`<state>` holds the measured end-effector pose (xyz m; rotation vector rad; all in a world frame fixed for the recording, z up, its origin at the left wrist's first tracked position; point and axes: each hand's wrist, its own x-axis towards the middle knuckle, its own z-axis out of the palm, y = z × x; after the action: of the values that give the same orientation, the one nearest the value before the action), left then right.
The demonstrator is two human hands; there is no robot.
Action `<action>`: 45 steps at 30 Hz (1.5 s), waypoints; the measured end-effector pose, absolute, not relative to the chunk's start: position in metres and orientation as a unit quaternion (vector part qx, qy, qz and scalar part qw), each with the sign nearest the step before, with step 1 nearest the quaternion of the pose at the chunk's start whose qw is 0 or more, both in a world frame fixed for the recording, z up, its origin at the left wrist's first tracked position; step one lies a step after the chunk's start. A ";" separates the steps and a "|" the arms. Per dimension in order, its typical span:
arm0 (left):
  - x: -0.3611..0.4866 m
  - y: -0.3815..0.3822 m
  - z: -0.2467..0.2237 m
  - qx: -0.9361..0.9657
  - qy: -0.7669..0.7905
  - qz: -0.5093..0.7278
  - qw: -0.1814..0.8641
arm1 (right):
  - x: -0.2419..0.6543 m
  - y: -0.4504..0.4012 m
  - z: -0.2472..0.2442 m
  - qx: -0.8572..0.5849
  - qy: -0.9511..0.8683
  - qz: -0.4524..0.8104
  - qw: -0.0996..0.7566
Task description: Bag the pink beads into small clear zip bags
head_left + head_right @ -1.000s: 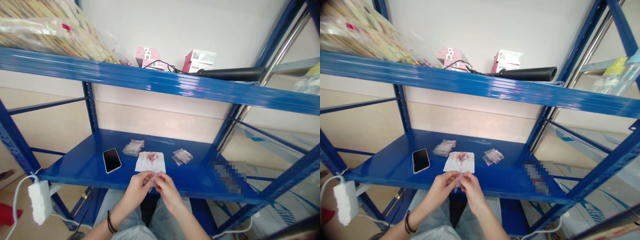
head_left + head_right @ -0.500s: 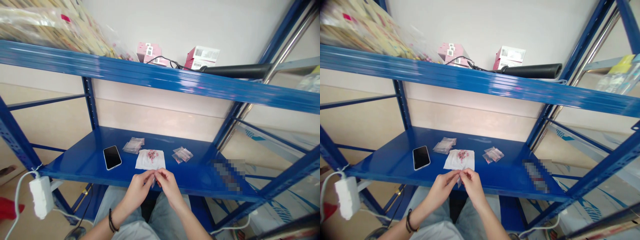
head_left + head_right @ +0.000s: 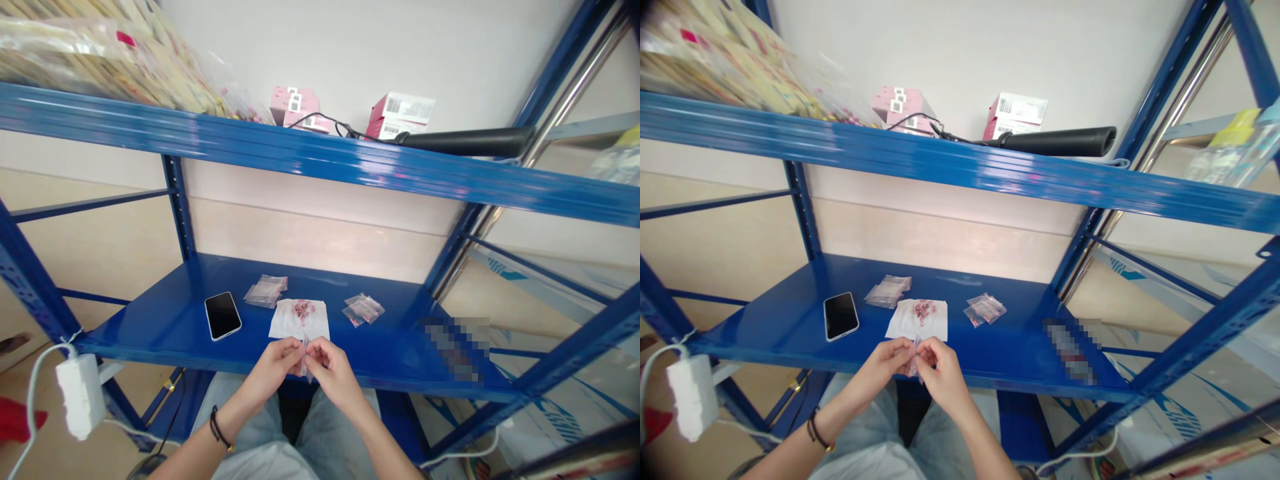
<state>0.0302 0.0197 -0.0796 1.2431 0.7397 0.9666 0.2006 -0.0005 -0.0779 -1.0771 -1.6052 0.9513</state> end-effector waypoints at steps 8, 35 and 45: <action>0.029 0.021 -0.081 0.559 0.331 0.422 0.632 | 0.201 0.000 -0.087 -0.419 -0.625 0.432 0.497; 0.025 0.011 -0.061 0.702 0.339 0.415 0.469 | 0.204 -0.001 -0.066 -0.430 -0.656 0.432 0.445; 0.027 0.018 -0.078 0.629 0.314 0.428 0.568 | 0.200 -0.003 -0.062 -0.426 -0.635 0.461 0.450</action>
<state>0.0271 0.0183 -0.0777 1.4788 0.7371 1.0046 0.1995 -0.0032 -0.0625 -1.0538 -1.5698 1.1386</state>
